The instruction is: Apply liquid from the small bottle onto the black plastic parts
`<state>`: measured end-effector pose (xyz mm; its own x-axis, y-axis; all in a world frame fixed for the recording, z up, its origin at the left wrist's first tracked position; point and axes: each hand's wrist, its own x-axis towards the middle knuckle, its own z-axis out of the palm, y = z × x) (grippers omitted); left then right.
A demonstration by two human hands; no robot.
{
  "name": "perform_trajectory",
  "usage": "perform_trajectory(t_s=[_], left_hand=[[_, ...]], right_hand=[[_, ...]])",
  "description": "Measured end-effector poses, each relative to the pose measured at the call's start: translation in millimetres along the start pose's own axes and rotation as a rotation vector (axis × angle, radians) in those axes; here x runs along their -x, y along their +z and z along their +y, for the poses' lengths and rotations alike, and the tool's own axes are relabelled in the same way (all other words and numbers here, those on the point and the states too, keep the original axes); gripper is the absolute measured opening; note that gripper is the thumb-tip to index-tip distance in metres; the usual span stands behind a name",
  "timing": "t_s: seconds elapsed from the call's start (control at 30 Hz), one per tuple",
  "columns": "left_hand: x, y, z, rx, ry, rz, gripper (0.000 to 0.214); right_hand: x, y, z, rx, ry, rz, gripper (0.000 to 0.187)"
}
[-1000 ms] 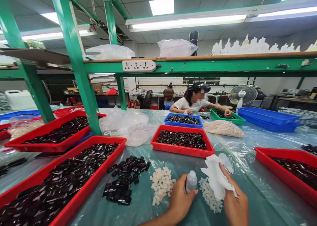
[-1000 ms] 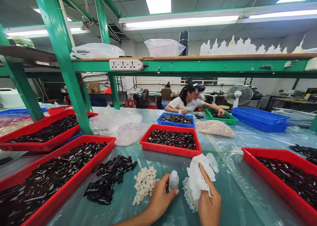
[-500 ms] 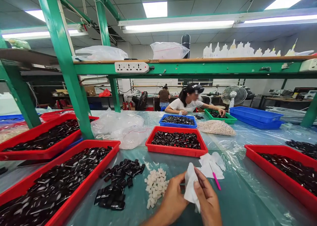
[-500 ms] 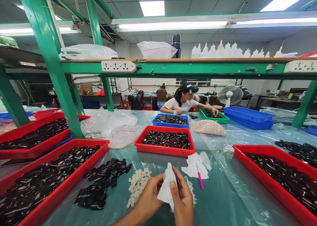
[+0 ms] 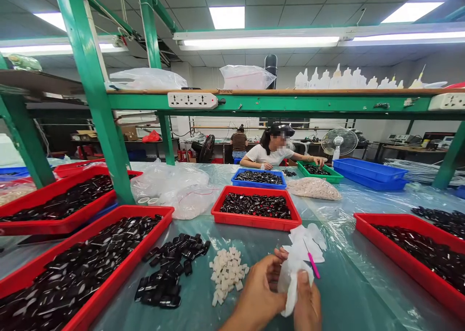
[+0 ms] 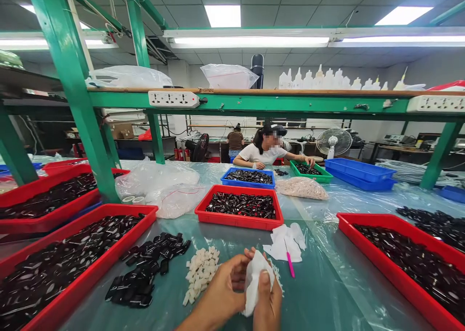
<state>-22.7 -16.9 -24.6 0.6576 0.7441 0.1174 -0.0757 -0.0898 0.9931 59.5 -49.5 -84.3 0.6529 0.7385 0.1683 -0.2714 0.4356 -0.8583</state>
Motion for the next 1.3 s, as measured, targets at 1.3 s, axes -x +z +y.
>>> perform_trajectory(t_s=[1.3], left_hand=[[17,-23.9,-21,0.205,-0.077,-0.042,0.041]], right_hand=[[-14,6,8,0.016,0.274,-0.173,0.056]])
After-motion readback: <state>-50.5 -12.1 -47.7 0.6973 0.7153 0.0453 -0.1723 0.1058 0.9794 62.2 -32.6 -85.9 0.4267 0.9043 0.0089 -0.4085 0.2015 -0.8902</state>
